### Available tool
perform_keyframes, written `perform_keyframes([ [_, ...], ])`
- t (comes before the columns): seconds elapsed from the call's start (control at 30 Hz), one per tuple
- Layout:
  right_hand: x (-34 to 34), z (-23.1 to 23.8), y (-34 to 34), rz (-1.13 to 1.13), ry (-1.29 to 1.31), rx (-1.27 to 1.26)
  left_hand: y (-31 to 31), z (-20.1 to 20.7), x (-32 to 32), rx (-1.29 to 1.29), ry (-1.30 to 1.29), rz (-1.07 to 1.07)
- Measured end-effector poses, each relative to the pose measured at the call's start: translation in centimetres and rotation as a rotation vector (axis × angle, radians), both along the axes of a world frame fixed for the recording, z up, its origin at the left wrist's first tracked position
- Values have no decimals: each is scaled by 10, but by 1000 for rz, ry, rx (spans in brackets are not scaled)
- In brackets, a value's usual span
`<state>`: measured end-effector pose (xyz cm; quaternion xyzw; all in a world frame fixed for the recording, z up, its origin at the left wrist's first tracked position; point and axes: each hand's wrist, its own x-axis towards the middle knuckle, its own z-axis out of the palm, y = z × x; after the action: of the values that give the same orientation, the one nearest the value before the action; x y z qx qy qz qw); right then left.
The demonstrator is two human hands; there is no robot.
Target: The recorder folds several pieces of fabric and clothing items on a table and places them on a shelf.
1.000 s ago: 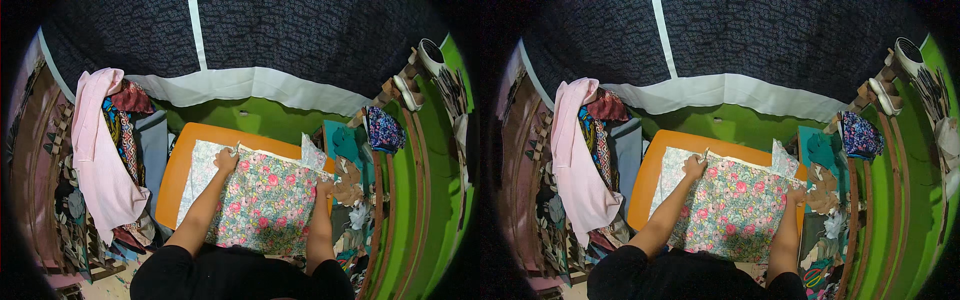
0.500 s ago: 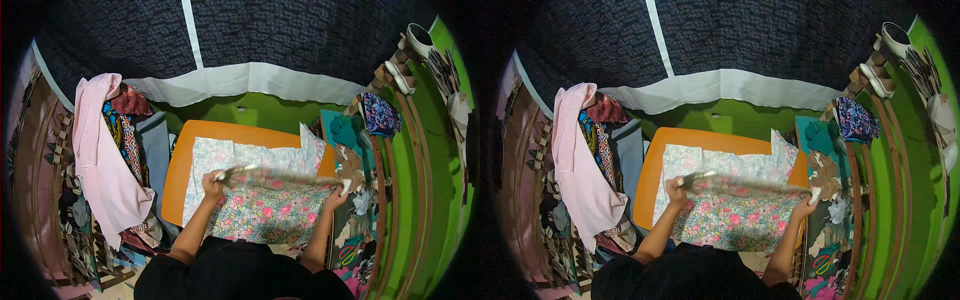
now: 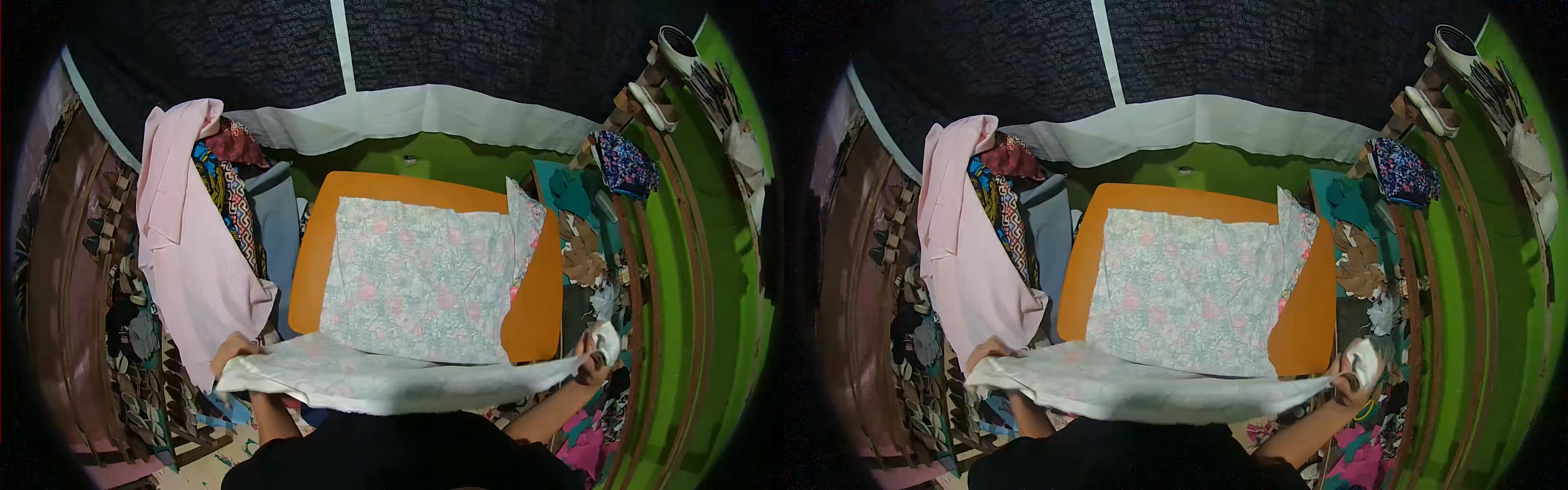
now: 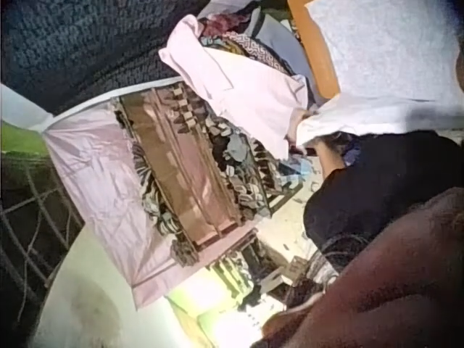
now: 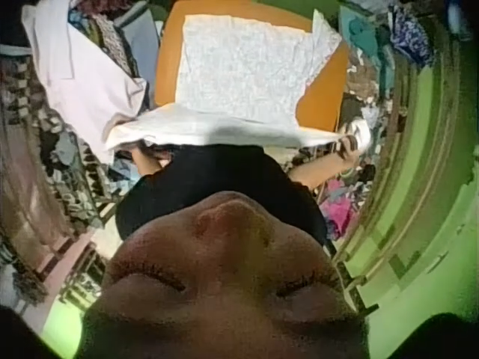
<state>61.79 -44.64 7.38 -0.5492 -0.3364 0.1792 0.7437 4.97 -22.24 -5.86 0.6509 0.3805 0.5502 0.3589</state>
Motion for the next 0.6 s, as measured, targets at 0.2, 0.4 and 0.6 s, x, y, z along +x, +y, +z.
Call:
perform_keyframes([
  [0.2, 9, -10, 23, -81, -50, -36, 26, 88, 91, -175, -432, 434],
  [0.4, 81, -108, 145, -138, -307, -300, 149, 39, 209, -114, 434, 121],
  [0.6, 106, -259, 207, -223, -217, -545, 229, -114, 238, -408, 620, 120],
])
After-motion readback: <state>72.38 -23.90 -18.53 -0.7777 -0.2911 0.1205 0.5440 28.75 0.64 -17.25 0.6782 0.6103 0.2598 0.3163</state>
